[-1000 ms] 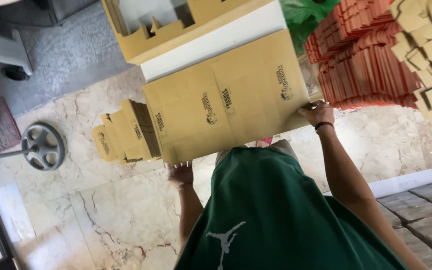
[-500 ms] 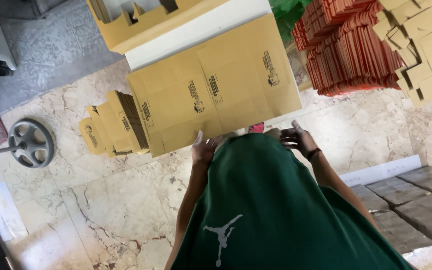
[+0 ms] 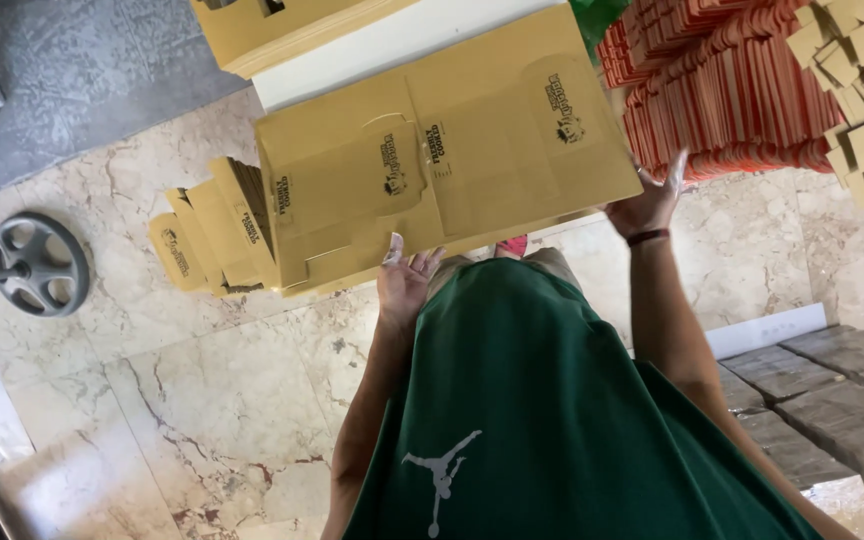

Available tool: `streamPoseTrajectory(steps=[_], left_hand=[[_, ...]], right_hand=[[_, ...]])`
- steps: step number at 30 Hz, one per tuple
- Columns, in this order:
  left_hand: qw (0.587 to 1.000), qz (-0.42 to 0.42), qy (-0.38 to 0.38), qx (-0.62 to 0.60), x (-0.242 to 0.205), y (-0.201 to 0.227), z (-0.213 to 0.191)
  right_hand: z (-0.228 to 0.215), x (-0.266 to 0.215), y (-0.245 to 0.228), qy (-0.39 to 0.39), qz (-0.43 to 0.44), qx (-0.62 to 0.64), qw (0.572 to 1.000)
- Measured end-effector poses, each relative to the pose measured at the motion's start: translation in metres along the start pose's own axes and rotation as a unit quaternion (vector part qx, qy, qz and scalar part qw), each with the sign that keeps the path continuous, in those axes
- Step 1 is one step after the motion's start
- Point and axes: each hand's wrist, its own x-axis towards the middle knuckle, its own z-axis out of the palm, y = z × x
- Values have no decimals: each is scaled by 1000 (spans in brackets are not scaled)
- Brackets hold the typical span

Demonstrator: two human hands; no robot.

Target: The person repeatedly picks up flat cardboard boxes from a pile on the floor and places them onto a growing stack on a nearby surface. The person handles the boxes one at a time, aligning them before setting them down.

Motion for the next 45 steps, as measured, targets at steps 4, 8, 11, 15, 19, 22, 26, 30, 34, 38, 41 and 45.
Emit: streamPoseTrajectory(steps=[4, 8, 11, 15, 19, 22, 26, 30, 34, 38, 41, 45], left_hand=[[1000, -13, -5, -9, -49, 3, 44], [985, -133, -79, -80, -72, 48, 58], [981, -21, 54, -185, -2, 64, -37], [993, 1, 99, -62, -11, 81, -19], [983, 113, 126, 74, 28, 62, -64], [973, 178, 112, 100, -6, 54, -48], [989, 121, 67, 52, -56, 32, -50], [997, -13, 73, 23, -78, 29, -71], [994, -56, 86, 34, -80, 40, -72], [974, 30, 193, -114, -45, 64, -111], [966, 54, 253, 1, -50, 93, -99], [950, 74, 292, 88, -59, 123, -95]], right_hand=[[-17, 43, -25, 2, 71, -305, 950], [-112, 184, -75, -471, -194, -805, 305], [-163, 201, -74, -437, -313, -817, 209], [-135, 124, -24, -278, -180, -796, 507], [-127, 101, 14, 46, 23, -526, 849], [-162, 113, -3, 60, 10, -486, 872], [-168, 105, -11, 94, 79, -510, 851], [-147, 111, -33, 90, 92, -625, 770], [-118, 110, -37, 68, 159, -610, 773], [-51, 81, -25, 10, 140, -676, 723], [-37, 91, -45, -21, 44, -798, 600], [-47, 70, -39, -44, 55, -659, 749]])
